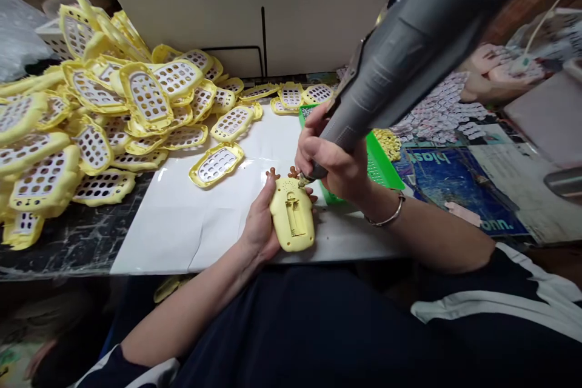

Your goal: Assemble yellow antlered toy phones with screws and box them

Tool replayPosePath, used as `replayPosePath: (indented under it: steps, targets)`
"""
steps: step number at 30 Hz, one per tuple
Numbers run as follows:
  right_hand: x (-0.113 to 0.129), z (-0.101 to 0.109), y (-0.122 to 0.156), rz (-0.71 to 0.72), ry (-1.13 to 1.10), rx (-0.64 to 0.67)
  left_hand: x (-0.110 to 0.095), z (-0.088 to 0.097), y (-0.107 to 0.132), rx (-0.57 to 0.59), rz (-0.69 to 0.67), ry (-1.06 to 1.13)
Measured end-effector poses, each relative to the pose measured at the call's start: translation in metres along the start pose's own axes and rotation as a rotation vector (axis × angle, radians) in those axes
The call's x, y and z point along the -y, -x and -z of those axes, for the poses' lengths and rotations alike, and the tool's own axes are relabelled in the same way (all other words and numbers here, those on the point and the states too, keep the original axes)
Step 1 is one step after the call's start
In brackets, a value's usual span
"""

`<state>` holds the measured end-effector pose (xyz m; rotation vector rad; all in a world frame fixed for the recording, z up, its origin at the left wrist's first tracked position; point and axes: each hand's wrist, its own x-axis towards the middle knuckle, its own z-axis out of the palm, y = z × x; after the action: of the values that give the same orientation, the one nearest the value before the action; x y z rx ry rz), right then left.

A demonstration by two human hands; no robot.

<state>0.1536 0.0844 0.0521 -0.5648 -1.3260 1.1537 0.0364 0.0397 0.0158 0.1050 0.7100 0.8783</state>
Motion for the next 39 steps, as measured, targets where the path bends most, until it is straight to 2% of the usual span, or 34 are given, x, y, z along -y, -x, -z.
replayPosePath:
  steps: [3,7,13,20,25,27,31,34,36,39]
  targets:
    - [0.008,0.001,-0.002,-0.024,0.032,0.015,0.001,-0.003,0.001,-0.025,-0.011,-0.04]
    - [0.011,0.0,0.0,-0.035,0.047,0.034,0.005,0.001,0.001,0.008,-0.103,-0.115]
    - [0.009,-0.006,-0.002,-0.052,0.086,-0.083,0.004,0.007,-0.001,-0.03,-0.217,-0.251]
    - [0.022,-0.012,-0.004,-0.031,0.112,-0.134,0.005,0.004,-0.002,-0.065,-0.323,-0.376]
    - [0.03,-0.011,-0.001,-0.047,0.194,-0.137,0.009,0.0,-0.001,-0.079,-0.339,-0.407]
    - [0.029,-0.01,-0.001,0.005,0.255,-0.164,0.009,-0.003,0.001,-0.084,-0.347,-0.396]
    - [0.026,-0.008,-0.002,0.207,0.321,-0.299,0.008,-0.013,0.005,-0.065,-0.346,-0.384]
    - [0.03,-0.008,-0.002,0.298,0.28,-0.284,0.007,-0.021,0.007,-0.045,-0.362,-0.4]
    - [0.039,-0.007,-0.001,0.325,0.226,-0.244,0.007,-0.025,0.007,-0.041,-0.367,-0.412]
    - [0.055,-0.004,0.0,0.266,0.11,-0.263,0.008,-0.027,0.008,-0.046,-0.346,-0.423]
